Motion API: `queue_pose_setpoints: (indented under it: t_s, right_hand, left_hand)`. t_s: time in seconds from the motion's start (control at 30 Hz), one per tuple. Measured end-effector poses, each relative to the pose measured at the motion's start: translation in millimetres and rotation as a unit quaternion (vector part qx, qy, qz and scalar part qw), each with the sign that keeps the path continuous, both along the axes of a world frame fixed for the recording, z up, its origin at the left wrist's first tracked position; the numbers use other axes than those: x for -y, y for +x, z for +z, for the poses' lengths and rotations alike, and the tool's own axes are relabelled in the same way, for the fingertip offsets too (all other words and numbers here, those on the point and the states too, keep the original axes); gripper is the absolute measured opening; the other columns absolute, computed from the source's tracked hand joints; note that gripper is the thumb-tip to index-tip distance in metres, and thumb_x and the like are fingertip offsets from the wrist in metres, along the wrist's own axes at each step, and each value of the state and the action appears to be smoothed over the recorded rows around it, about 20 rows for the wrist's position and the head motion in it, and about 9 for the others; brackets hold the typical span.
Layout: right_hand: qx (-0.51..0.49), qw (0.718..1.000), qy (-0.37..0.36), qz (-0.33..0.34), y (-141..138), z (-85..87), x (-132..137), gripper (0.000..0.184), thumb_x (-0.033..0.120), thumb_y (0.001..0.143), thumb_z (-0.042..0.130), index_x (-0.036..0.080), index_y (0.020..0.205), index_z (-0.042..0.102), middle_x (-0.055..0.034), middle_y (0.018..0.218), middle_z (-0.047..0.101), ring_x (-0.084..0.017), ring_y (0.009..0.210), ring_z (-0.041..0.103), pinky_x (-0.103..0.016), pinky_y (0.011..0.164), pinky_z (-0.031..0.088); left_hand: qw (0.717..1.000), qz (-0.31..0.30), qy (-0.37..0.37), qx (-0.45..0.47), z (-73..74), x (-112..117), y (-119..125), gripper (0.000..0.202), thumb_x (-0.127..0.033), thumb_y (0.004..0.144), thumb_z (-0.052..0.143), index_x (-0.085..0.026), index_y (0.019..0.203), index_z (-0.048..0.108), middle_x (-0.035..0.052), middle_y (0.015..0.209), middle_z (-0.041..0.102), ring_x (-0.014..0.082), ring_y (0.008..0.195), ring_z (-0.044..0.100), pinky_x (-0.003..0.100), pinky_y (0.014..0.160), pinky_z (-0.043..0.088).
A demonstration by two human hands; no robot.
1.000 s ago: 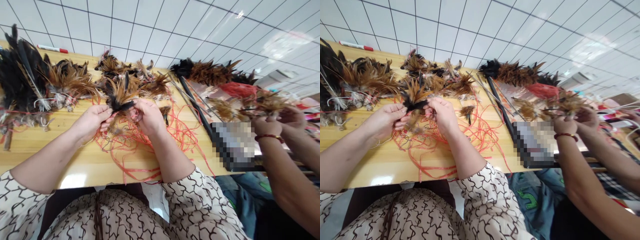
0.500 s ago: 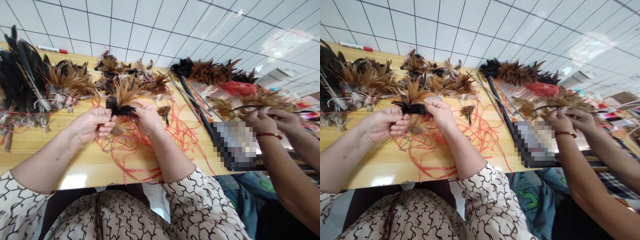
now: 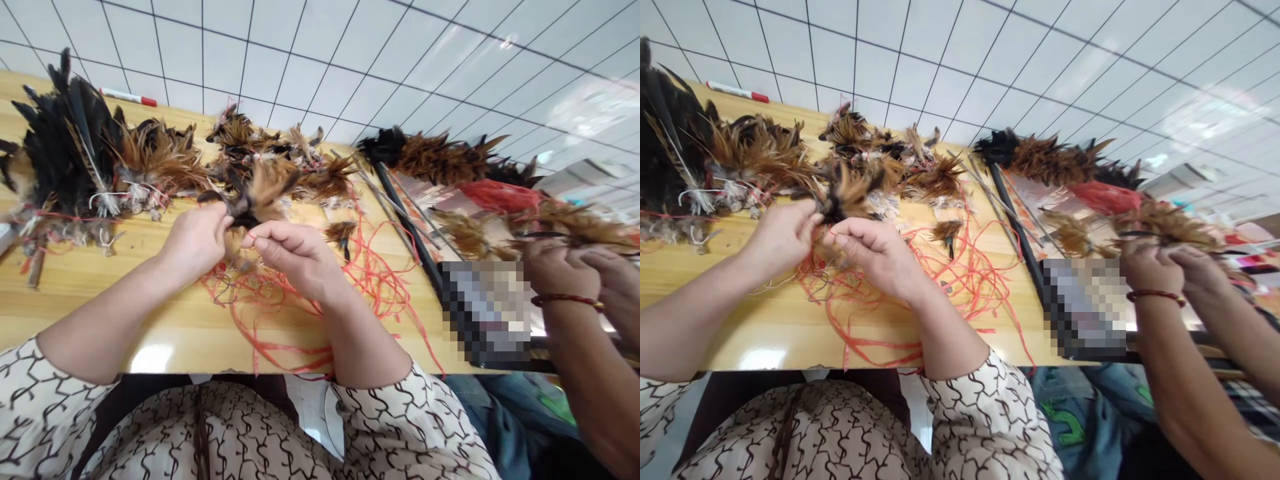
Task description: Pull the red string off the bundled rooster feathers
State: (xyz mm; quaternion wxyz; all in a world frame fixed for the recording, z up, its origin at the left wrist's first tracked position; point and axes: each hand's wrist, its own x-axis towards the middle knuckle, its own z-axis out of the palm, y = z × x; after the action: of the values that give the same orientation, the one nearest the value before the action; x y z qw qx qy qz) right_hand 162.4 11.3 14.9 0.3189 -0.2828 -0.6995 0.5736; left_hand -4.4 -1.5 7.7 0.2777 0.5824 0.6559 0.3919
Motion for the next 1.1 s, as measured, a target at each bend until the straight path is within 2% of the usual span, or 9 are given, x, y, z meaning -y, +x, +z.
queue_pose_setpoints:
  t_s: [0.07,0.17,0.43,0.67,0.83,0.9,1.0,1.07,1.1]
  right_hand:
    - [0.031,0.997,0.075,0.012,3.0,5.7,3.6,0.020,0.034,0.086,0.057,0.019,0.077,0.065,0.0017,0.065,0.056,-0.009,0.059,0.046,-0.022,0.056,0.040]
    - [0.075,0.987,0.138,0.035,7.1,9.6,3.7,0.019,0.027,0.088,0.052,0.018,0.078,0.065,0.0011,0.067,0.058,-0.009,0.060,0.048,-0.022,0.060,0.041]
    - [0.080,0.992,0.101,0.012,12.8,13.8,-5.4,0.018,0.021,0.083,0.058,0.016,0.067,0.065,0.0011,0.065,0.059,-0.008,0.061,0.050,-0.021,0.061,0.041]
    - [0.074,0.993,0.056,0.079,21.8,26.0,-5.5,0.018,0.031,0.079,0.065,0.017,0.069,0.071,0.0009,0.060,0.061,-0.008,0.057,0.053,-0.020,0.053,0.040]
    - [0.039,0.987,0.012,0.158,34.7,21.0,-16.1,0.038,0.052,0.074,0.066,0.014,0.067,0.072,-0.0010,0.052,0.062,-0.006,0.043,0.049,-0.020,0.046,0.038]
    - [-0.026,0.992,0.002,0.127,35.6,10.6,-24.6,0.047,0.060,0.073,0.064,0.014,0.059,0.069,-0.0006,0.046,0.058,-0.005,0.038,0.044,-0.020,0.041,0.034]
    - [-0.124,0.989,-0.042,-0.069,27.2,-6.8,-35.8,0.037,0.050,0.071,0.070,0.017,0.057,0.063,0.0039,0.046,0.054,-0.003,0.038,0.041,-0.018,0.042,0.036]
    - [-0.157,0.976,-0.065,-0.138,18.0,-14.2,-38.7,0.025,0.040,0.062,0.079,0.020,0.070,0.067,0.0038,0.059,0.062,-0.006,0.050,0.053,-0.020,0.053,0.046]
    - [-0.147,0.977,-0.083,-0.131,13.5,-15.9,-38.4,0.029,0.040,0.060,0.080,0.020,0.077,0.068,0.0018,0.069,0.066,-0.009,0.059,0.059,-0.023,0.059,0.050]
  left_hand:
    - [0.994,-0.034,-0.007,-0.103,0.7,4.7,4.5,0.030,-0.007,0.065,0.060,-0.023,0.051,0.037,-0.0030,0.049,0.036,0.0203,0.059,0.051,0.029,0.060,0.033]
    - [0.982,-0.081,-0.023,-0.169,-0.8,10.2,9.9,0.029,-0.007,0.062,0.061,-0.023,0.053,0.038,-0.0020,0.051,0.039,0.0230,0.060,0.054,0.032,0.063,0.035]
    - [0.946,-0.209,-0.025,-0.248,-4.8,17.0,12.3,0.023,-0.002,0.058,0.058,-0.022,0.060,0.047,-0.0004,0.055,0.042,0.0232,0.061,0.053,0.032,0.063,0.034]
    - [0.953,-0.146,0.012,-0.265,-0.7,16.9,8.7,0.019,-0.005,0.065,0.053,-0.022,0.065,0.045,-0.0002,0.060,0.043,0.0182,0.055,0.044,0.030,0.060,0.027]
    - [0.963,-0.128,0.116,-0.206,1.1,15.0,1.3,0.024,-0.011,0.074,0.049,-0.023,0.060,0.033,-0.0027,0.055,0.034,0.0138,0.051,0.033,0.028,0.054,0.021]
    - [0.958,-0.148,0.170,-0.176,1.2,15.0,-1.7,0.026,-0.013,0.077,0.047,-0.022,0.058,0.031,-0.0043,0.053,0.032,0.0118,0.049,0.031,0.026,0.051,0.024]
    - [0.945,-0.187,0.228,-0.142,-0.7,16.0,-3.3,0.025,-0.013,0.079,0.045,-0.021,0.058,0.034,-0.0056,0.051,0.035,0.0094,0.047,0.032,0.022,0.049,0.028]
    - [0.941,-0.206,0.241,-0.118,-3.1,16.7,-2.2,0.024,-0.013,0.080,0.044,-0.020,0.059,0.037,-0.0053,0.052,0.038,0.0089,0.046,0.034,0.021,0.049,0.030]
    - [0.941,-0.216,0.240,-0.106,-4.2,16.9,-1.3,0.024,-0.013,0.081,0.044,-0.020,0.059,0.038,-0.0051,0.052,0.040,0.0089,0.047,0.036,0.021,0.049,0.030]
